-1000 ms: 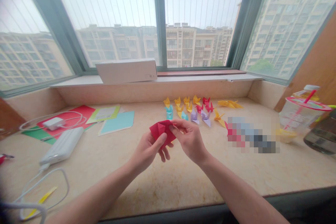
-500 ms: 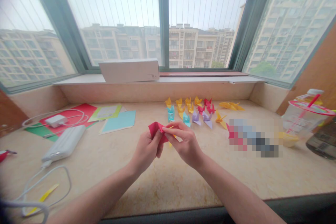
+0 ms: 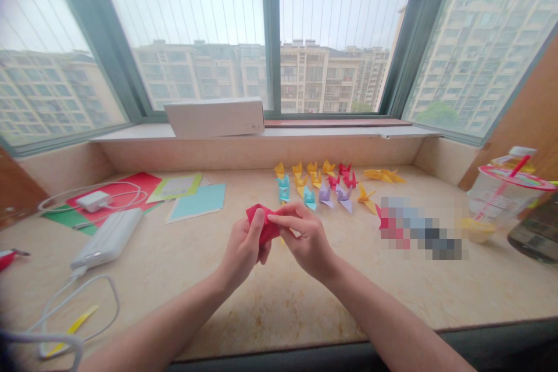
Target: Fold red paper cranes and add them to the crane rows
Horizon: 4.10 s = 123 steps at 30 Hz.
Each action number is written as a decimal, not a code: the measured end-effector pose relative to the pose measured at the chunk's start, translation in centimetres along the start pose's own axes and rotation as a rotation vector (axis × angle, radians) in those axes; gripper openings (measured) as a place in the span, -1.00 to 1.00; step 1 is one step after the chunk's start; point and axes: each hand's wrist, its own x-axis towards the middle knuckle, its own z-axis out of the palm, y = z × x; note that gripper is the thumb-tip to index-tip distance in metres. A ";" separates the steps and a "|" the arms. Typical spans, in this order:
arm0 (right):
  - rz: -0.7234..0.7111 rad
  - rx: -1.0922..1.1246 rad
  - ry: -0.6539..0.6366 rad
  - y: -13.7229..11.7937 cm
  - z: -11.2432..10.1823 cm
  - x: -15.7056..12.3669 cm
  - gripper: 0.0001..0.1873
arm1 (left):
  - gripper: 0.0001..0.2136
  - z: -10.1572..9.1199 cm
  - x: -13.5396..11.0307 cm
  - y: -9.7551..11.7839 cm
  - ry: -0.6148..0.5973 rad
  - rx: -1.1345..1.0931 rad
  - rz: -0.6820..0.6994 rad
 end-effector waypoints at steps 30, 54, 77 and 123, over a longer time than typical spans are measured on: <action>0.542 0.359 0.064 -1.0 -1.3 1.5 -0.70 | -0.71 -1.5 1.0 0.7 0.053 -0.052 0.105; 0.610 0.572 0.054 0.0 0.3 0.9 -0.36 | -0.72 -1.2 1.3 0.2 0.063 -0.077 0.048; 0.604 0.436 -0.271 0.0 -0.2 0.8 -0.73 | -0.67 -2.1 2.2 -0.5 0.114 -0.055 0.052; 0.644 0.596 -0.170 -0.7 0.6 0.7 -0.58 | -0.73 -1.3 1.4 -1.0 0.066 -0.080 0.163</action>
